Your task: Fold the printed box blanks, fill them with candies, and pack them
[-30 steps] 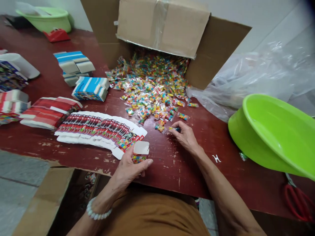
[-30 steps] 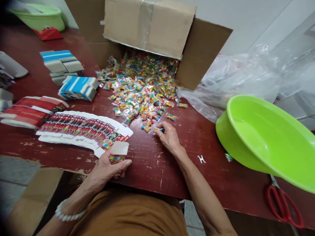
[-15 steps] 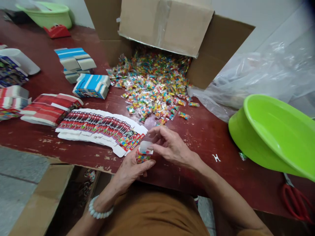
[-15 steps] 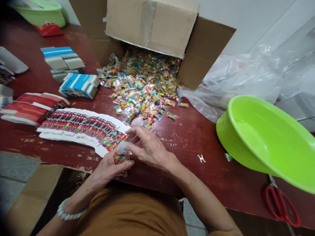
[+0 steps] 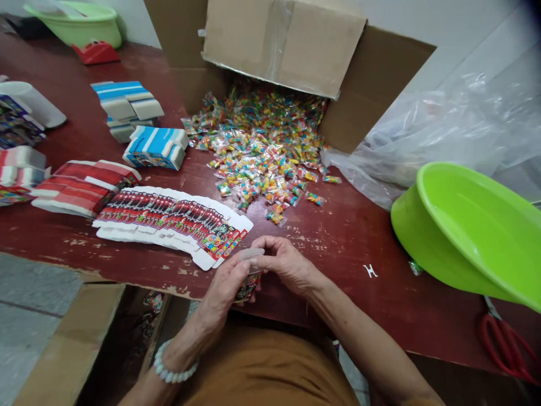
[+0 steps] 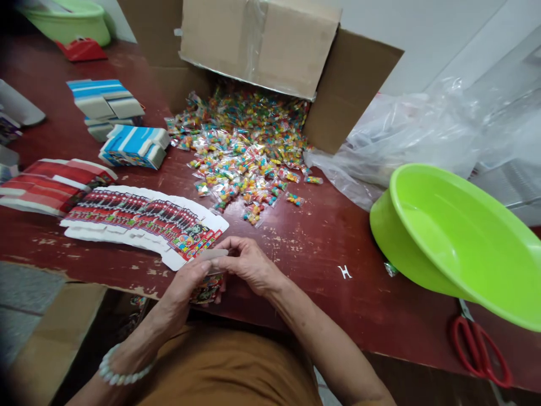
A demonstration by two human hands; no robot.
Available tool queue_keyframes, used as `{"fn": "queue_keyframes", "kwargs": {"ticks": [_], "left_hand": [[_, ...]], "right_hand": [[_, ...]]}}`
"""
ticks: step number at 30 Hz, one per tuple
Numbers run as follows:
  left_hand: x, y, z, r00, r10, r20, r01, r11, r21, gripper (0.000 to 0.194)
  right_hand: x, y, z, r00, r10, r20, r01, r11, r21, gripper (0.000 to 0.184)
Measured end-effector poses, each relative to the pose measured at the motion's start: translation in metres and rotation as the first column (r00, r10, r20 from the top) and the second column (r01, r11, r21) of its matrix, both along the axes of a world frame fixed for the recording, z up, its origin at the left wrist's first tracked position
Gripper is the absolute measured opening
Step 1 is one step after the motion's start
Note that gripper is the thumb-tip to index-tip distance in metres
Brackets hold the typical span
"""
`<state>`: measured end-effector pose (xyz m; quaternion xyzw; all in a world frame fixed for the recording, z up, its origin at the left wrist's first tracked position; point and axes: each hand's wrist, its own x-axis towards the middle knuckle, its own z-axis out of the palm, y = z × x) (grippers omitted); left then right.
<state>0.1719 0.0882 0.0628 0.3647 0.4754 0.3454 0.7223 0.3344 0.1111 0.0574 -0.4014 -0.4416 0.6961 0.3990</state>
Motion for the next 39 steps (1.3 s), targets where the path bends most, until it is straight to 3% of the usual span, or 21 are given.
{"fn": "queue_keyframes", "kwargs": {"ticks": [2,3,5,6,7,9,11,12,14,19,24,27,29,33,36,39], "left_hand": [[-0.001,0.001,0.001,1.0,-0.016,0.005,0.017,0.998,-0.067,0.061],[-0.001,0.002,0.003,0.999,-0.017,0.029,0.021,0.992,-0.122,0.064],[-0.001,0.004,0.005,0.993,-0.025,0.112,0.048,0.976,-0.21,0.066],[-0.001,0.005,0.006,0.988,-0.025,0.156,0.062,0.97,-0.235,0.067],[-0.001,0.006,0.007,0.981,-0.023,0.191,0.071,0.966,-0.25,0.067],[0.001,0.007,0.007,0.973,-0.012,0.231,0.073,0.964,-0.257,0.066],[0.003,0.006,0.006,0.972,0.01,0.236,0.046,0.972,-0.231,0.065],[0.004,0.005,0.006,0.973,0.024,0.228,0.025,0.978,-0.209,0.066],[0.004,0.002,0.005,0.979,0.036,0.201,-0.003,0.987,-0.161,0.068],[0.0,-0.001,-0.001,0.997,0.027,0.074,-0.021,0.997,-0.079,0.072],[-0.004,-0.002,-0.01,0.999,0.032,0.005,-0.032,0.998,-0.055,0.068],[-0.004,-0.001,-0.009,0.999,0.038,0.019,-0.036,0.995,-0.098,0.071],[-0.002,0.0,-0.005,0.996,0.052,0.066,-0.042,0.989,-0.145,0.072],[0.003,0.003,0.004,0.987,0.103,0.124,-0.072,0.969,-0.236,0.064],[0.005,0.004,0.007,0.981,0.158,0.113,-0.125,0.96,-0.251,0.055],[-0.006,0.007,0.01,0.978,0.179,0.108,-0.158,0.971,-0.18,0.05]], "right_hand": [[-0.001,-0.002,-0.001,0.984,-0.151,0.094,0.125,0.963,0.237,0.025],[-0.001,-0.004,-0.001,0.964,-0.223,0.146,0.151,0.909,0.388,0.021],[0.002,-0.007,0.003,0.929,-0.285,0.234,0.087,0.786,0.612,0.015],[0.004,-0.008,0.005,0.923,-0.273,0.272,0.029,0.754,0.656,0.015],[0.005,-0.01,0.007,0.921,-0.247,0.301,-0.012,0.755,0.656,0.016],[0.005,-0.01,0.011,0.936,-0.176,0.306,-0.012,0.851,0.524,0.018],[0.003,-0.009,0.013,0.972,-0.077,0.222,0.02,0.969,0.248,0.021],[0.001,-0.008,0.013,0.986,-0.046,0.157,0.029,0.994,0.109,0.024],[-0.002,-0.005,0.015,0.998,-0.038,0.056,0.042,0.997,-0.066,0.031],[-0.008,0.001,0.02,0.995,-0.098,0.011,0.099,0.98,-0.17,0.034],[-0.011,0.001,0.015,0.995,-0.098,0.035,0.101,0.988,-0.116,0.035],[-0.009,-0.002,0.012,0.994,-0.077,0.073,0.071,0.994,0.082,0.033],[-0.007,-0.005,0.009,0.988,-0.074,0.136,0.033,0.959,0.283,0.027],[-0.006,-0.013,-0.002,0.938,-0.166,0.304,-0.041,0.818,0.573,0.017],[-0.013,-0.016,-0.011,0.887,-0.223,0.404,-0.093,0.771,0.63,0.025],[-0.018,-0.016,-0.004,0.903,-0.141,0.407,-0.153,0.779,0.608,0.044]]}}
